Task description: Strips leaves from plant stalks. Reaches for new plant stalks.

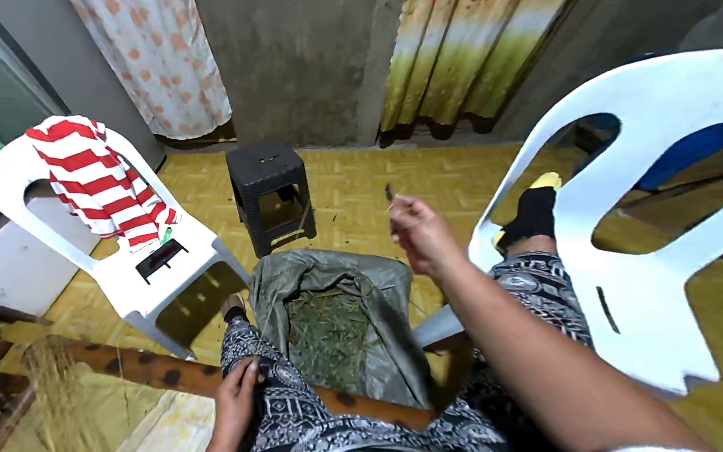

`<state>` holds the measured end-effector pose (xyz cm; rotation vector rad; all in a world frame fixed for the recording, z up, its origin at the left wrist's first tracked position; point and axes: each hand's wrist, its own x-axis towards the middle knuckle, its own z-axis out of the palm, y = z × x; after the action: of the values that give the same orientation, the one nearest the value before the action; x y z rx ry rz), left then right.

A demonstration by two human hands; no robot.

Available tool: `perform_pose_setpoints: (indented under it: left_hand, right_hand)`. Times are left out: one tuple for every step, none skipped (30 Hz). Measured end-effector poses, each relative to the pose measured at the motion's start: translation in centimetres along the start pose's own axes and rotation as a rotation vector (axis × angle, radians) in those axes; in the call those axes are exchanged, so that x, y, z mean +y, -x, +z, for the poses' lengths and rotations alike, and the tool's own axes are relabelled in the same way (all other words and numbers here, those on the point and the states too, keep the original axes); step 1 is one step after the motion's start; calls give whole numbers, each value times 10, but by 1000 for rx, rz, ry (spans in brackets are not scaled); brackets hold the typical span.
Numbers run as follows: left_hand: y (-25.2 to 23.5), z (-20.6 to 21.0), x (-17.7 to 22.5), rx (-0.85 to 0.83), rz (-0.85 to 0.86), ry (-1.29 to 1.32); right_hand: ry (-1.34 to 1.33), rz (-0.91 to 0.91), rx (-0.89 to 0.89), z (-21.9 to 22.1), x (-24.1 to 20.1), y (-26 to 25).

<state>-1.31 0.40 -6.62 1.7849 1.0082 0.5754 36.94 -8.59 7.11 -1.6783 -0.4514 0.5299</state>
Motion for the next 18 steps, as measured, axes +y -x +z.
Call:
perform_pose_setpoints:
  left_hand:
    - [-7,7,10,-15,-7,6]
    - [-13,14,21,-35,-21,14]
    - [-19,21,31,-54,-38,38]
    - [-24,28,41,-75,-53,73]
    - [-29,34,51,-92,-63,111]
    - [-33,40,58,-106,-66,142]
    - [-37,45,65,-121,-64,165]
    - [-39,48,72,-138,-72,185]
    - [-42,51,77,-152,-83,204]
    - [-44,54,82,-169,-99,227]
    - [-45,56,87,-186,-119,251]
    - [-46,58,90,-200,-141,276]
    - [-47,60,91,-211,-154,301]
    - [-48,61,91,-220,-161,321]
    - [-49,62,91,-226,-164,334]
    - [-49,63,91,-234,-162,333]
    - [-49,63,90,-241,-155,322]
    - [-49,64,90,-246,-143,307]
  right_hand:
    - [67,4,-86,13,9,12]
    - [127,16,-173,26,18,23]
    - [179,30,-262,38,26,35]
    - [214,47,-348,49,34,47]
    - [226,66,-419,58,39,58]
    - [222,83,-469,65,43,69]
    - [207,98,-497,71,47,77]
    - [195,110,-516,76,49,84]
    - [184,117,-532,79,51,90]
    - [175,121,-546,82,54,93]
    - [171,116,-551,83,56,95]
    - [171,111,-551,83,58,96]
    - [164,109,-546,83,60,96]
    - [150,114,-539,82,60,96]
    - [130,126,-533,81,60,95]
    - [110,140,-527,80,60,95]
    - [92,151,-520,79,59,95]
    - [75,158,-511,78,58,95]
